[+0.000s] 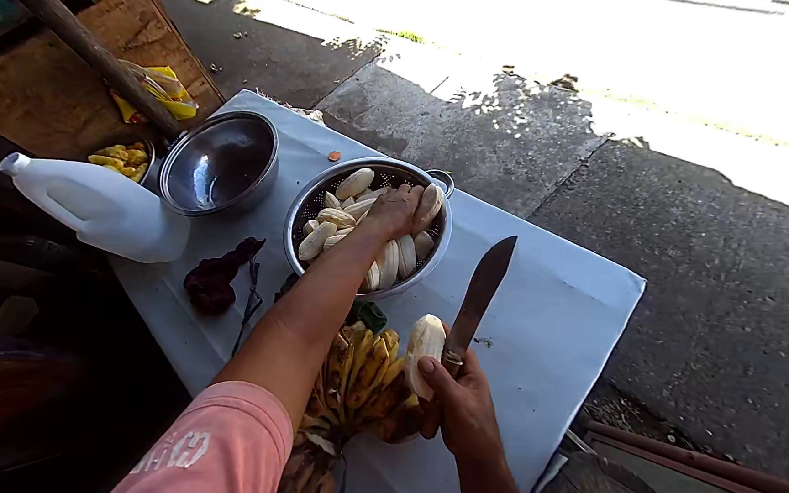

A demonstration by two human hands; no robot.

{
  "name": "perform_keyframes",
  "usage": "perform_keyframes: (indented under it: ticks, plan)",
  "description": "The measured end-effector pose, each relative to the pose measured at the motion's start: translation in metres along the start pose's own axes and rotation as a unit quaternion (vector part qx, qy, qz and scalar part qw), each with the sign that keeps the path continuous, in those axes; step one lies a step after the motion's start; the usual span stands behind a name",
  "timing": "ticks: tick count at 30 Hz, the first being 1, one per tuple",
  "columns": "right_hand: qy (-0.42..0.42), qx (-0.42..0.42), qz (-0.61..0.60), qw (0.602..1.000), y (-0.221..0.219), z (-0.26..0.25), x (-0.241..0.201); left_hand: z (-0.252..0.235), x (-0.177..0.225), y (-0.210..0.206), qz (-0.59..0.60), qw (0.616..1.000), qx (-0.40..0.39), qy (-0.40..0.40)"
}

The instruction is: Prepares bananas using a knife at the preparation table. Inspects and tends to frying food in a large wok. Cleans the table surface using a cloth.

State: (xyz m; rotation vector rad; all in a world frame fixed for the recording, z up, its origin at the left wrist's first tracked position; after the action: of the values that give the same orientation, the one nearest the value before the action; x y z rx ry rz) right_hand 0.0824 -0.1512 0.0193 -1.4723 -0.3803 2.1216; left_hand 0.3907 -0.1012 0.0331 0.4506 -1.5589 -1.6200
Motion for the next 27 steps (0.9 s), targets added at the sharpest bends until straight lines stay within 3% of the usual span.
perform_keyframes:
  ticks: [5, 12, 17, 19, 21, 23, 25, 27]
  plan:
    - [-0.002, 0.021, 0.087, 0.996, -0.015, -0.041, -0.038, 0.026, -0.023, 0.04, 0.174, 0.974, 0.122, 0.081]
    - [0.023, 0.039, 0.038, 0.998, -0.026, -0.07, -0.056, 0.03, -0.005, 0.02, 0.14, 0.988, 0.029, 0.062]
    - [0.004, 0.05, 0.033, 0.998, -0.018, -0.059, -0.036, 0.013, -0.004, 0.007, 0.107, 0.99, 0.063, 0.073]
    - [0.003, 0.063, 0.043, 0.997, -0.014, -0.062, -0.039, 0.015, -0.012, 0.013, 0.178, 0.973, 0.11, 0.096]
    - [0.013, 0.073, 0.056, 0.996, -0.014, -0.069, -0.05, 0.024, -0.03, 0.026, 0.347, 0.903, 0.22, 0.125]
    - [0.026, 0.06, 0.094, 0.993, -0.019, -0.082, -0.063, 0.041, -0.043, 0.036, 0.545, 0.767, 0.312, 0.131]
    - [0.033, 0.04, 0.17, 0.984, -0.026, -0.093, -0.075, 0.068, -0.038, 0.042, 0.69, 0.645, 0.314, 0.101]
    - [0.054, 0.057, 0.27, 0.96, -0.029, -0.092, -0.079, 0.102, -0.025, 0.045, 0.774, 0.557, 0.296, 0.057]
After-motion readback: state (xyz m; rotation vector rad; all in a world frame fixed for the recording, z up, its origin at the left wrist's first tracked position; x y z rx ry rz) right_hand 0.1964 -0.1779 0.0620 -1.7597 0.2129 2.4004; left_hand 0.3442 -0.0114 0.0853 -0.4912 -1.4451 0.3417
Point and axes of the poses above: each hand's wrist, its own z-axis away from the middle knuckle, its own y-axis out of the back of the hand, x = y × z, the point moved 7 cm from there along -z, towards the middle knuckle, and after that the axes turned 9 degrees about -y, right-handed, at the moved point
